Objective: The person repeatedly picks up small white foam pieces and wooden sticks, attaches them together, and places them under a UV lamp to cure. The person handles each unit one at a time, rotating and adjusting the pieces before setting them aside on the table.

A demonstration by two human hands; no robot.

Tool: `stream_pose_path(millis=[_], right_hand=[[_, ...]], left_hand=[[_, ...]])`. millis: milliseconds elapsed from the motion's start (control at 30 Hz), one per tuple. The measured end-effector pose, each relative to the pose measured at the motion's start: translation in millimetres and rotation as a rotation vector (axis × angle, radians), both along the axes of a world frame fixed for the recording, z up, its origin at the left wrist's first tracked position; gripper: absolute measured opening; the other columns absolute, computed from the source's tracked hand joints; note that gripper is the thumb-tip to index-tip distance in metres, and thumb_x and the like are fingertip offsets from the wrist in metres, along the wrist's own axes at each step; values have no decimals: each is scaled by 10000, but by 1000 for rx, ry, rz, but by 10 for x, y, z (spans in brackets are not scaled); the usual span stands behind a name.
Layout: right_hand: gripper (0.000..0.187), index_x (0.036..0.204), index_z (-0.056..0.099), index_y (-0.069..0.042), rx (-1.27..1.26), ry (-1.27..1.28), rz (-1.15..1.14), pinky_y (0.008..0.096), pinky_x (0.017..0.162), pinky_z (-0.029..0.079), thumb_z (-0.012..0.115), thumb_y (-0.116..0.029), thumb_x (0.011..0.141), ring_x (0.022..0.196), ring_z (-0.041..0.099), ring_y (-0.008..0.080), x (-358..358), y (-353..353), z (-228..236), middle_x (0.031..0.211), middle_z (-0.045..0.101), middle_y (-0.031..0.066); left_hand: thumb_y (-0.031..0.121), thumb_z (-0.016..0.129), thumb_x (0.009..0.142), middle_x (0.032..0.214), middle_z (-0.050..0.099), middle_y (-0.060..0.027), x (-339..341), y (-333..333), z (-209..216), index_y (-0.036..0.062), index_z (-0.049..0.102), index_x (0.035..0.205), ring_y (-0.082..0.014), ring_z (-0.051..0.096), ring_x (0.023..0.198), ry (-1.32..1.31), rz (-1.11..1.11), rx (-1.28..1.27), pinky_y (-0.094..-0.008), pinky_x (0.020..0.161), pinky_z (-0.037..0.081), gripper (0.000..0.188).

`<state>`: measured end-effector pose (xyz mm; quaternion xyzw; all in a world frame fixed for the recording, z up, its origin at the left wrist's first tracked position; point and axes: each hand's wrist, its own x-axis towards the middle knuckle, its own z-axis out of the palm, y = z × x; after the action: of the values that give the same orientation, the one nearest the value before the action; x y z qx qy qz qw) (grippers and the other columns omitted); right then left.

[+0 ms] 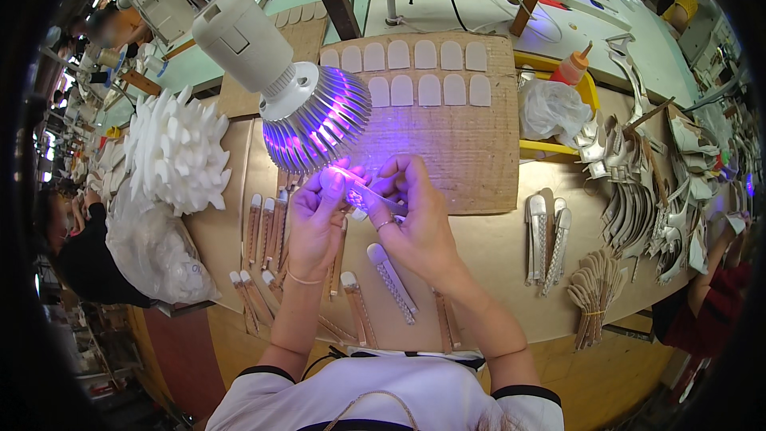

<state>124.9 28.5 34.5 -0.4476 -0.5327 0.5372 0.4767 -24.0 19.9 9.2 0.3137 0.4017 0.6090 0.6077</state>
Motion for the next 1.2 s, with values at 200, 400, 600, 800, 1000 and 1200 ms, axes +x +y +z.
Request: stream_pose_path(millis=[200,400,600,800,1000,1200], right_hand=[[327,1080,394,-74,-16,-24,64,216,685,488,634,-7,868,805,569,80,25,-19,28,881,549,24],[310,1075,407,-52,-75,139,42,241,635,482,618,29,862,730,567,102,11,-35,-27,854,576,60],[336,1087,378,-82,-108,261,-13,228,639,460,618,23,876,740,558,92,75,15,-134,877,563,52],[319,1078,383,-82,-83,229,-26,222,641,453,614,16,882,744,558,92,85,-14,-160,885,562,53],[293,1078,396,-72,-133,220,0,217,641,447,604,11,890,745,546,83,90,-29,-146,870,564,44],[310,1090,379,-94,-92,161,14,221,640,451,608,1,904,749,544,81,129,-31,-135,873,589,44]], left_hand=[[119,625,932,1031,674,-143,24,-41,30,-81,552,1188,-188,664,967,244,70,27,-284,858,521,333],[147,571,963,1096,659,-164,-32,9,42,-76,532,1226,-180,655,980,145,-38,-1,-296,876,511,348],[69,501,980,1231,595,-140,61,-40,46,-55,478,1299,-145,575,1101,-264,-101,-13,-276,967,453,344],[15,487,967,1269,577,-132,137,-95,37,-85,430,1344,-149,545,1165,54,-72,107,-278,1013,421,395],[-7,480,963,1280,571,-136,157,-112,60,-97,411,1353,-148,536,1175,235,-48,152,-262,996,415,407],[-59,463,945,1296,554,-154,204,-141,68,-101,376,1379,-154,539,1170,268,-42,204,-246,957,440,445]])
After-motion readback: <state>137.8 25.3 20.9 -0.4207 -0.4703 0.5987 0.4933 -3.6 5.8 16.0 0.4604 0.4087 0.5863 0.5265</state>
